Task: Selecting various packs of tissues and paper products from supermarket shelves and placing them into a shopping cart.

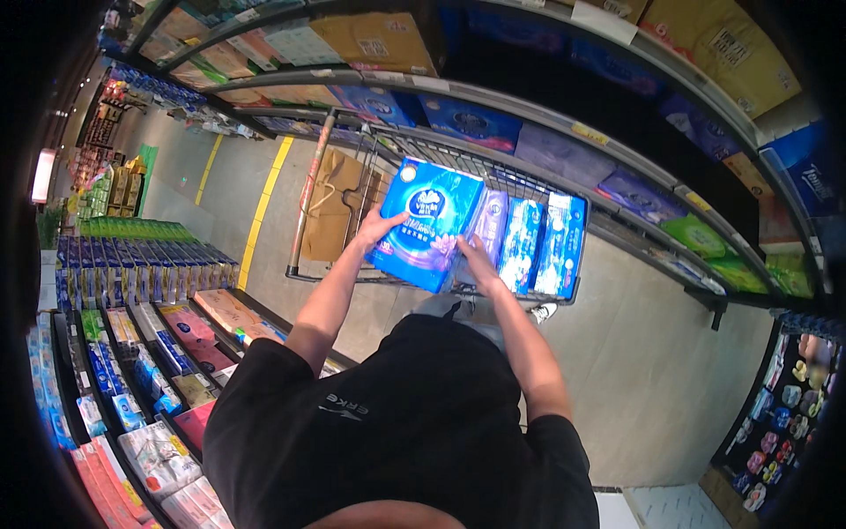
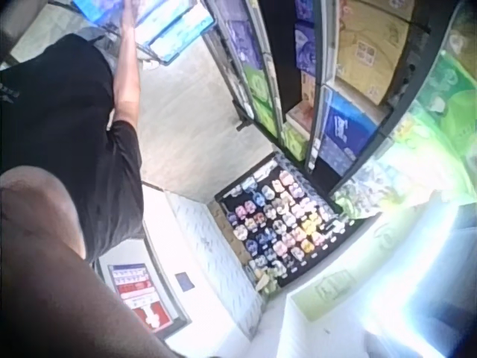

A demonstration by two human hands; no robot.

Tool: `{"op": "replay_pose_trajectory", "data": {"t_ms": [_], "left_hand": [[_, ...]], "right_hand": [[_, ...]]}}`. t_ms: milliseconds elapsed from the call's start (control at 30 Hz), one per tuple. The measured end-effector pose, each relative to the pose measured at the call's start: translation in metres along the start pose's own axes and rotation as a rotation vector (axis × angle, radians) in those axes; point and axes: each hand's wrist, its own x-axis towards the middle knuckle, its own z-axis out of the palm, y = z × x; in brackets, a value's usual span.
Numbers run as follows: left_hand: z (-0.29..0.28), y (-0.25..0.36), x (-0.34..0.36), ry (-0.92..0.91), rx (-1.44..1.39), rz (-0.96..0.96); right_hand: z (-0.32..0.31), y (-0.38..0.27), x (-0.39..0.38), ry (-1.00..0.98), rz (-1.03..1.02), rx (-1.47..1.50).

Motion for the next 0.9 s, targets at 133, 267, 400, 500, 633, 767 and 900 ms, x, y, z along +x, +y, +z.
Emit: {"op": "replay_pose_trajectory", "data": {"t_ms": [133, 267, 400, 500, 633, 767, 900], "left_hand": [[0.015, 0.025, -0.019, 0.102, 0.287, -0.062], [0.061, 0.072, -0.065, 0.243, 0.704, 0.204], [0.109, 0.12, -0.121, 0.273, 0.678, 0.3], [0.15, 0.16, -0.162, 0.462, 0.851, 0.51], [0.196, 0.206, -0.19, 0.274, 0.678, 0.517], [0.214, 0.242, -0.195, 0.288, 0.781, 0.734], [0.21, 0.275, -0.17, 0.237, 0.856, 1.178]], "right_hand": [[0.008, -0.025, -0.005, 0.019, 0.084, 0.108], [-0.031, -0.022, -0.011, -0.152, 0.042, 0.435], [-0.073, -0.026, -0.021, -0.338, -0.045, 0.722], [-0.102, -0.039, -0.034, -0.3, 0.041, 0.983], [-0.125, -0.081, -0.045, -0.241, -0.047, 1.144], [-0.14, -0.126, -0.038, -0.345, -0.221, 1.159], [-0.158, -0.15, -0.008, -0.284, -0.326, 1.107]]}}
